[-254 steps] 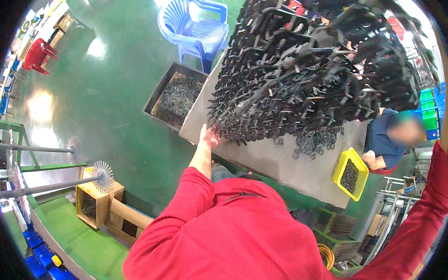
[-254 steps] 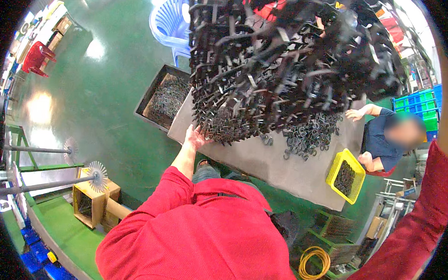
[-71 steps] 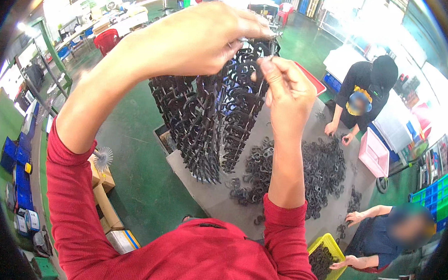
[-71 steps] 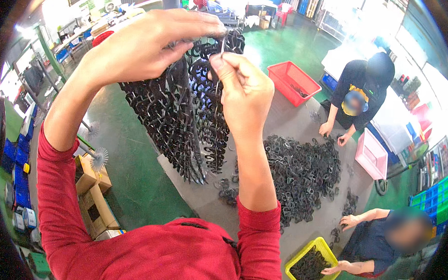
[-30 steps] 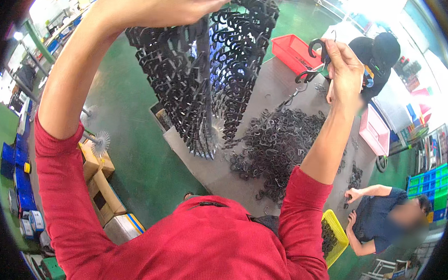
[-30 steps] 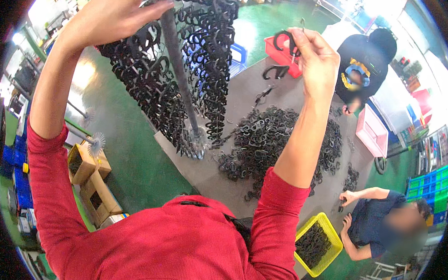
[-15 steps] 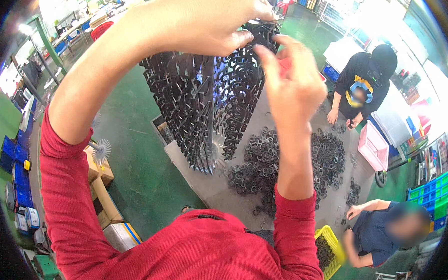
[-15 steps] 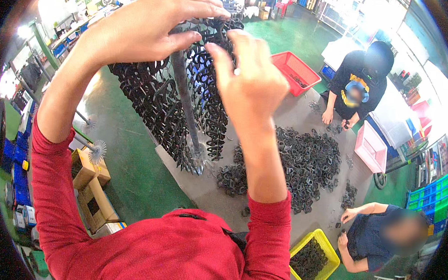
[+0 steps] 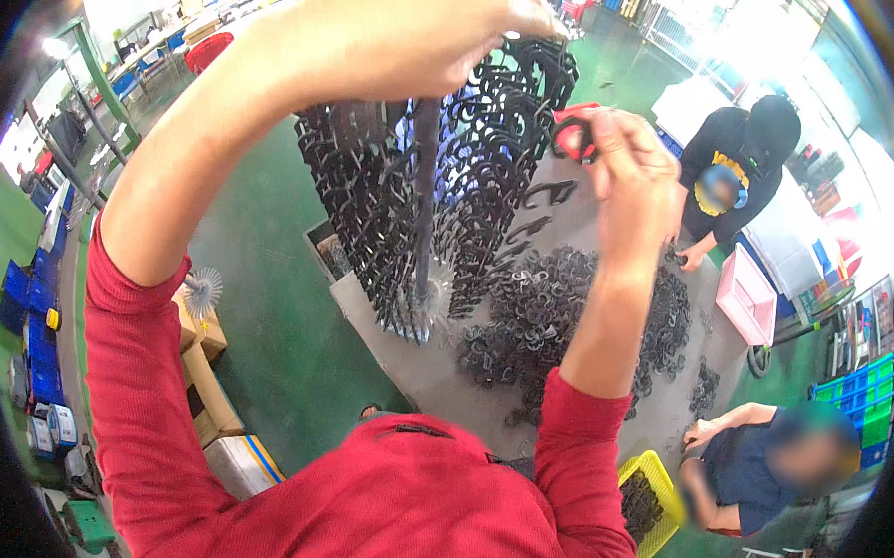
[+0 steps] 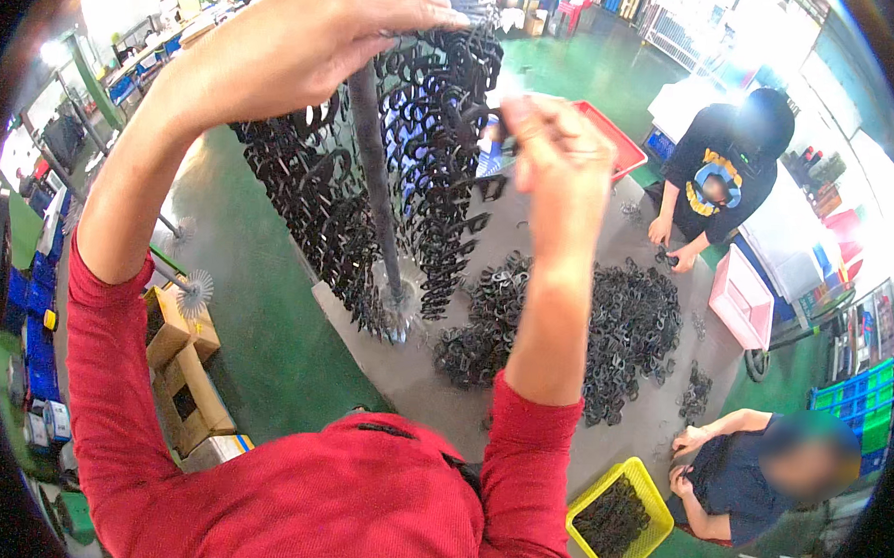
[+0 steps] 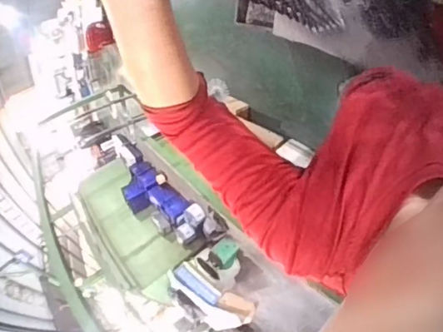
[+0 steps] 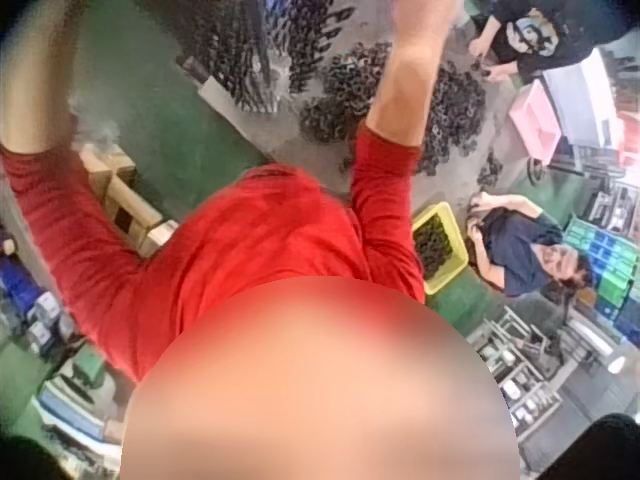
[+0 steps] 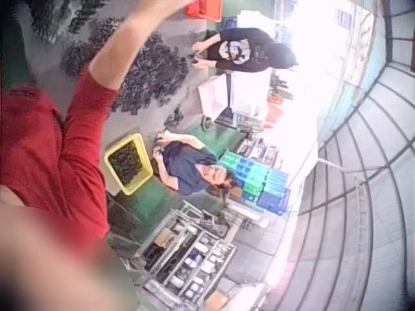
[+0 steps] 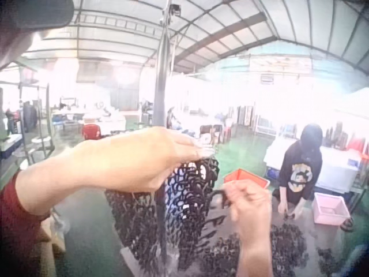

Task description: The person sorts small metal hooks and black plastic hangers on a table, then repeatedly picks up individual hangers and hooks to attach them to a vertical rotating rack. The person continues attaching hangers one by one to the rack while another person works nearby.

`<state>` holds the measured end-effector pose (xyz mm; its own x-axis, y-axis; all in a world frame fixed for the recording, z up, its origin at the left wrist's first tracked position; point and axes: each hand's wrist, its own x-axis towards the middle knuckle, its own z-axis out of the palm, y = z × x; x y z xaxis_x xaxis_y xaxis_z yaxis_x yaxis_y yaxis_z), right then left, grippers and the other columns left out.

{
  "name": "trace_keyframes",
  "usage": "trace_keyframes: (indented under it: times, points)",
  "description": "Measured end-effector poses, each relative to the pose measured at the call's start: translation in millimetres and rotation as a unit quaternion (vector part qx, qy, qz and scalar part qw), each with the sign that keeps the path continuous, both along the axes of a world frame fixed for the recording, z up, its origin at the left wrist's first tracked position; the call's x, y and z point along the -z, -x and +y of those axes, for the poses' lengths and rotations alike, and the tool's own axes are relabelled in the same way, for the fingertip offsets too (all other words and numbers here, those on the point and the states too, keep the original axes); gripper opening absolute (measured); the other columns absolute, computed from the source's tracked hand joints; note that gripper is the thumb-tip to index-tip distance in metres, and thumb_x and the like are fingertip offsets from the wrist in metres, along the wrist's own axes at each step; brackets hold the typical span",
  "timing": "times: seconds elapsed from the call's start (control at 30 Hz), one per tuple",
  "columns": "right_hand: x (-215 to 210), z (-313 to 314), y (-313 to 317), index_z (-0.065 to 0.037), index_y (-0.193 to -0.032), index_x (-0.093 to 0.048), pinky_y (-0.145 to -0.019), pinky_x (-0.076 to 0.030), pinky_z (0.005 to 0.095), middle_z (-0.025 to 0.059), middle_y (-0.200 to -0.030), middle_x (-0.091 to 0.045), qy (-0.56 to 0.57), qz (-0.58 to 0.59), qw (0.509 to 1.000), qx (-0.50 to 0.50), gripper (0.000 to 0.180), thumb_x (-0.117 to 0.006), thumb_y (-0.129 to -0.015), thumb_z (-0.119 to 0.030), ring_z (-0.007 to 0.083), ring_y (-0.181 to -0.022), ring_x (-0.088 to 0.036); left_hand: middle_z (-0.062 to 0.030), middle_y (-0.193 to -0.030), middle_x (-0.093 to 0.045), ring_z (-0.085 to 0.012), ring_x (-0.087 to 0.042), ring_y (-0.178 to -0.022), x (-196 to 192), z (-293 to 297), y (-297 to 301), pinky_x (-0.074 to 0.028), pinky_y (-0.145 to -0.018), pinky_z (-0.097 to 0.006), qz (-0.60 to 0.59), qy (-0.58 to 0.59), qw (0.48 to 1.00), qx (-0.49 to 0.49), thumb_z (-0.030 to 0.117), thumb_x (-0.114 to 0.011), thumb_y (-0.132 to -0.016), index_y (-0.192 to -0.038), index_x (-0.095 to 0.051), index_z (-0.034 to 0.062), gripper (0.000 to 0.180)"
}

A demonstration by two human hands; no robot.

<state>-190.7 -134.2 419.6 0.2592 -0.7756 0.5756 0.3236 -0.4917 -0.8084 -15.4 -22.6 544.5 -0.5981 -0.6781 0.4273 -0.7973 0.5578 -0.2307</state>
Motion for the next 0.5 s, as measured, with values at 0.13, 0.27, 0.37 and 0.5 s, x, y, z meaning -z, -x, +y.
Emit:
trace_keyframes:
  times: [0.13,0.27,0.37,0.5]
  points:
    - [13,-52,43,-0.006,-0.091,-0.069,-0.04,-0.026,0.0187,-0.0024,-0.067,-0.063,0.01,0.039,0.998,0.042,0.016,-0.067,-0.085,-0.021,0.0011,-0.044,-0.036,-0.0233,-0.109,-0.059,-0.0365,-0.057,-0.102,-1,9,-7,-0.046,-0.09,-0.041,0.012,-0.016,1.0,-0.015,-0.002,-0.047,-0.082,-0.116,-0.054,-0.0037,0.034]
    - [25,-78,78,-0.005,-0.098,-0.062,-0.053,-0.043,0.0284,0.0065,-0.08,-0.066,0.054,0.352,0.891,0.281,0.031,-0.066,-0.084,-0.032,0.0144,-0.057,-0.055,-0.0225,-0.116,-0.055,-0.0365,-0.055,-0.105,-4,9,-14,-0.044,-0.092,-0.042,0.036,-0.074,0.996,0.017,0.002,-0.049,-0.083,-0.121,-0.05,-0.002,0.038]
    - [21,-60,67,-0.005,-0.103,-0.055,-0.078,-0.047,0.0432,0.0142,-0.096,-0.065,0.086,0.436,0.798,0.407,0.043,-0.064,-0.082,-0.042,0.0314,-0.09,-0.063,-0.0235,-0.116,-0.054,-0.0366,-0.055,-0.106,-1,2,-14,-0.044,-0.093,-0.042,0.039,-0.077,0.995,0.044,0.006,-0.051,-0.083,-0.121,-0.048,-0.0047,0.039]
    - [-4,6,0,-0.007,-0.095,-0.059,-0.064,-0.049,0.0314,0.0064,-0.086,-0.065,0.263,0.17,0.876,0.367,0.03,-0.069,-0.081,-0.032,0.0223,-0.075,-0.064,-0.0253,-0.109,-0.057,-0.0362,-0.057,-0.102,-6,9,1,-0.046,-0.09,-0.041,-0.005,-0.042,0.999,-0.002,0.007,-0.052,-0.082,-0.117,-0.05,-0.0094,0.038]
